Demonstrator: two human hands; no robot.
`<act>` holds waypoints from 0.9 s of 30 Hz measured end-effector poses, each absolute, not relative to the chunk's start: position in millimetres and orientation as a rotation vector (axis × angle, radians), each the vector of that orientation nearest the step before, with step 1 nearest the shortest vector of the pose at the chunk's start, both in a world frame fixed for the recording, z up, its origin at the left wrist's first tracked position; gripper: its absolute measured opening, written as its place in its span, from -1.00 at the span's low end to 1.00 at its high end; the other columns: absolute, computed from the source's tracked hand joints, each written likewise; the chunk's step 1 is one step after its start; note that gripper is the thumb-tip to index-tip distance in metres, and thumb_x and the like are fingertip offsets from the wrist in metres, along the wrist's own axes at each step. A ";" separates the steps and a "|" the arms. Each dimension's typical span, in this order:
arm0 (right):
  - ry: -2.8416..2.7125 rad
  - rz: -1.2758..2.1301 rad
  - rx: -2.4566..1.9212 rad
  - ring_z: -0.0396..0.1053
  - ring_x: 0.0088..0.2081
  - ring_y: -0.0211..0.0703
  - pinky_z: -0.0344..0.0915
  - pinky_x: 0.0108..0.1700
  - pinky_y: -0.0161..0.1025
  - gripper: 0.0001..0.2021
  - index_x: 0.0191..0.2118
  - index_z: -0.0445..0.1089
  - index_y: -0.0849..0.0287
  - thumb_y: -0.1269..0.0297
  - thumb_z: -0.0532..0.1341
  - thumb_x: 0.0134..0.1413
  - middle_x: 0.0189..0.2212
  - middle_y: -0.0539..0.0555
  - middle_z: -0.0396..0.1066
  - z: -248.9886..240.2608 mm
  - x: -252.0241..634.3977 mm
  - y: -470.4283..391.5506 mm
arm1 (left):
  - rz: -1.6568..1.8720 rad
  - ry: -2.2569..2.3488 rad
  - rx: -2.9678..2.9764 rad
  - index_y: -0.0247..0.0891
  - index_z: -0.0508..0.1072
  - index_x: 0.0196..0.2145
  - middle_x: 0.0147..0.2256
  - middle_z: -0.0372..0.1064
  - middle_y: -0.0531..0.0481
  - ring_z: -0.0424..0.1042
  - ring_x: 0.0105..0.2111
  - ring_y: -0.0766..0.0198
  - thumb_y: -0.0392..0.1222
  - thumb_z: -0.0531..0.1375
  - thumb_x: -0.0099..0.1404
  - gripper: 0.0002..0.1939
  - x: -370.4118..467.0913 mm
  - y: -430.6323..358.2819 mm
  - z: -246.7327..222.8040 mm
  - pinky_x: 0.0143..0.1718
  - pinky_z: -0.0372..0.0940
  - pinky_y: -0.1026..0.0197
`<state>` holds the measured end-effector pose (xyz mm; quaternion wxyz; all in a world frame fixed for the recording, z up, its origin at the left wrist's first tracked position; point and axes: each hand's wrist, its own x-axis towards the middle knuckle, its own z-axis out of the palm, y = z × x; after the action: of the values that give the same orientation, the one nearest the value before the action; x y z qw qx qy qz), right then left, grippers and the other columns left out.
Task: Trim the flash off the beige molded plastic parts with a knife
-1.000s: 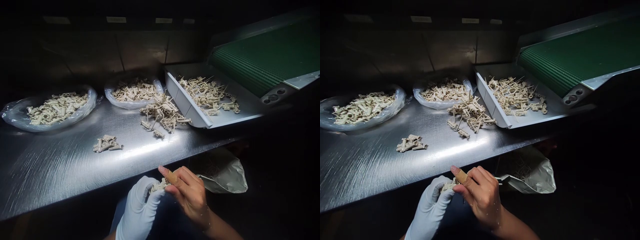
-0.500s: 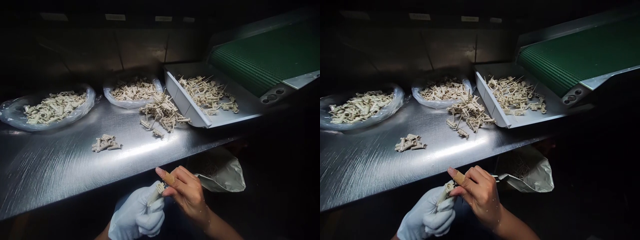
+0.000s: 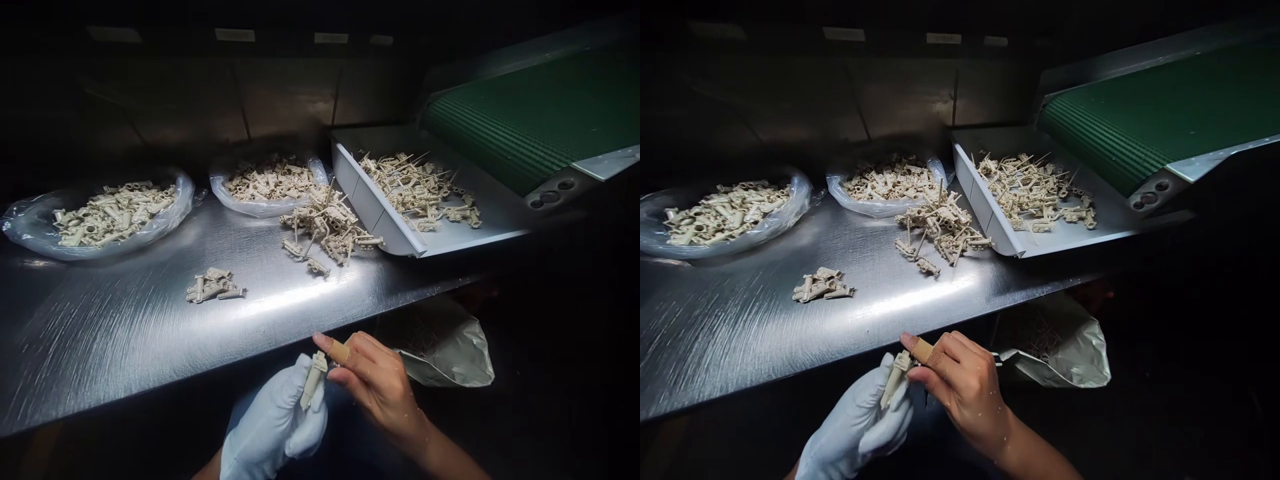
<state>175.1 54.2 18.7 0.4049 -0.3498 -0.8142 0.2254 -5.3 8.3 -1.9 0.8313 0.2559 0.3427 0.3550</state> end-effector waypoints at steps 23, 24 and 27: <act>-2.537 -0.373 -0.804 0.13 -0.49 -0.12 -0.04 -0.35 -0.09 -0.70 -0.44 0.41 0.18 0.53 0.11 0.33 -0.57 -0.02 0.24 112.6 171.8 66.0 | 1.185 1.614 1.790 -0.12 0.55 -0.12 -0.27 0.55 -0.04 0.55 -0.33 0.11 -0.13 0.15 0.49 -0.84 -9.2 5.4 7.2 -0.25 0.46 0.13; -2.540 -0.388 -0.800 0.13 -0.49 -0.11 -0.03 -0.34 -0.09 -0.69 -0.45 0.40 0.17 0.55 0.09 0.31 -0.57 -0.01 0.24 112.5 171.0 64.6 | 1.188 1.624 1.800 -0.11 0.55 -0.12 -0.27 0.55 -0.04 0.56 -0.31 0.10 -0.14 0.17 0.48 -0.85 -10.1 5.6 7.9 -0.24 0.46 0.13; -2.552 -0.418 -0.779 0.15 -0.48 -0.10 -0.01 -0.33 -0.09 -0.71 -0.42 0.41 0.17 0.55 0.08 0.29 -0.55 0.01 0.29 111.2 168.8 61.7 | 1.192 1.643 1.840 -0.08 0.57 -0.14 -0.25 0.58 -0.05 0.58 -0.29 0.07 -0.15 0.21 0.45 -0.87 -10.8 6.0 7.9 -0.21 0.47 0.12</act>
<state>168.8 61.7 111.2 0.2186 -0.2814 -0.9221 -0.1509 -10.8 6.0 7.9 0.1995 0.6582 0.5875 0.4264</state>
